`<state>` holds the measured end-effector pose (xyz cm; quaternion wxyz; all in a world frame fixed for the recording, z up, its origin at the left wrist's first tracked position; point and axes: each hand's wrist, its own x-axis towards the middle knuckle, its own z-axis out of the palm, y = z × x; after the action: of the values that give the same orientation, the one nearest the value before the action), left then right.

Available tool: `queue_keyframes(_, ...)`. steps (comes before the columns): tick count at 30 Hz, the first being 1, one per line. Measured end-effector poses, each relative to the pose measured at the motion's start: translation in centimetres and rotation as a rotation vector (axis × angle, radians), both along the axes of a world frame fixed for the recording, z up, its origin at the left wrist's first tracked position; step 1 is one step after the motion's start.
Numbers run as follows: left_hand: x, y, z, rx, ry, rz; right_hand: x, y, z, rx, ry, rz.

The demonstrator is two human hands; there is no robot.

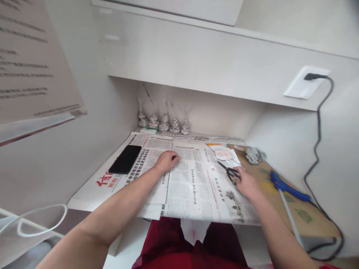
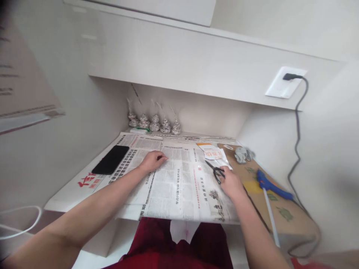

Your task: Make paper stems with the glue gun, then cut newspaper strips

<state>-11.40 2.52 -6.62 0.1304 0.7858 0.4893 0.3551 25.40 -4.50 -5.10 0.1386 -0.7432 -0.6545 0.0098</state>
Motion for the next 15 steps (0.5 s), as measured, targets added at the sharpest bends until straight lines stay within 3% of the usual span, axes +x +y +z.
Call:
queue_keyframes(8, 0.0, 0.0, -0.1, 0.001, 0.005, -0.01, 1.6, -1.9, 0.8, 0.055, 0.01, -0.102)
queue_keyframes(15, 0.1, 0.0, 0.2, -0.005, 0.003, -0.014, 0.2, 1.7, 1.8, 0.088, 0.008, -0.225)
